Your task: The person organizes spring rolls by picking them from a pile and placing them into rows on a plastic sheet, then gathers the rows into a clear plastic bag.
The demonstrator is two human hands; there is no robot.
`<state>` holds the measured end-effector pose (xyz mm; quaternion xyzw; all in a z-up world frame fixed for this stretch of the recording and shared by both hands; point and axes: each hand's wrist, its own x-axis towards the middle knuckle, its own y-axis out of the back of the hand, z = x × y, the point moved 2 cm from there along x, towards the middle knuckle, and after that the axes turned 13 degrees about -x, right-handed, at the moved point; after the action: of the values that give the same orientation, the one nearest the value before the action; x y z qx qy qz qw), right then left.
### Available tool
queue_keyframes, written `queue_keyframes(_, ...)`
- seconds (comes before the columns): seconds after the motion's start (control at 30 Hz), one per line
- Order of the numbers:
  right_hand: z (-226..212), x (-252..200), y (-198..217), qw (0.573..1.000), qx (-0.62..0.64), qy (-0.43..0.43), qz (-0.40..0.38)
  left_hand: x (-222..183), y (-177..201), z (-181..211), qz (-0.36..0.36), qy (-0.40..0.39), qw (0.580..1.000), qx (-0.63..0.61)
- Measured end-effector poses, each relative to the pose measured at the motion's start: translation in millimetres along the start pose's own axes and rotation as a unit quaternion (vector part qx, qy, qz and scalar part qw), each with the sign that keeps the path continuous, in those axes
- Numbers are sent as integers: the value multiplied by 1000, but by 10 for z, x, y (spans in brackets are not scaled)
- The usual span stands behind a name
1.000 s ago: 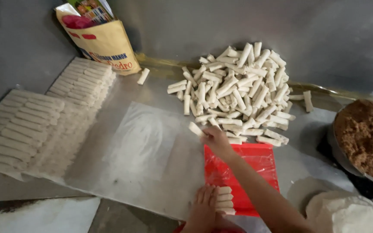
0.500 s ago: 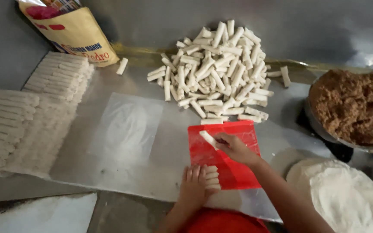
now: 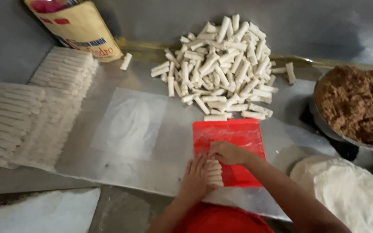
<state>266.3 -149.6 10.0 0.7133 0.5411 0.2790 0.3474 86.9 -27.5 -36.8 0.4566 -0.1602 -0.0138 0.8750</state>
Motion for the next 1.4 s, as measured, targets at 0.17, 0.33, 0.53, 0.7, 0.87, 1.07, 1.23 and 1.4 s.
queue_keyframes(0.17, 415, 882, 357, 954, -160, -209, 144, -43, -125, -98, 0, -40, 998, 49)
queue_keyframes(0.33, 764, 2207, 449, 910, -138, -306, 244, 2, 34, -8, 10, -7, 997, -73)
queue_keyframes(0.53, 796, 3156, 252, 838, -148, -502, 155, 21, -92, -90, 96, -40, 992, -78)
queue_keyframes(0.7, 536, 2899, 437, 826, -115, -547, 81, 52, 59, -106, 27, -24, 996, -76)
queue_keyframes(0.87, -161, 1525, 495, 977, -82, -62, 185, 15, 42, -210, 12, -18, 996, -87)
queue_keyframes(1.07, -256, 234, 77, 986, -58, -118, 104, 63, 160, -109, 81, -47, 993, 70)
queue_keyframes(1.23, -128, 333, 330, 987, -96, -130, 7, 183, 363, -79, -47, -9, 998, -44)
queue_keyframes(1.4, 361, 1234, 845, 923, -276, -265, 38, 154, 333, -95, 8, -61, 998, 3)
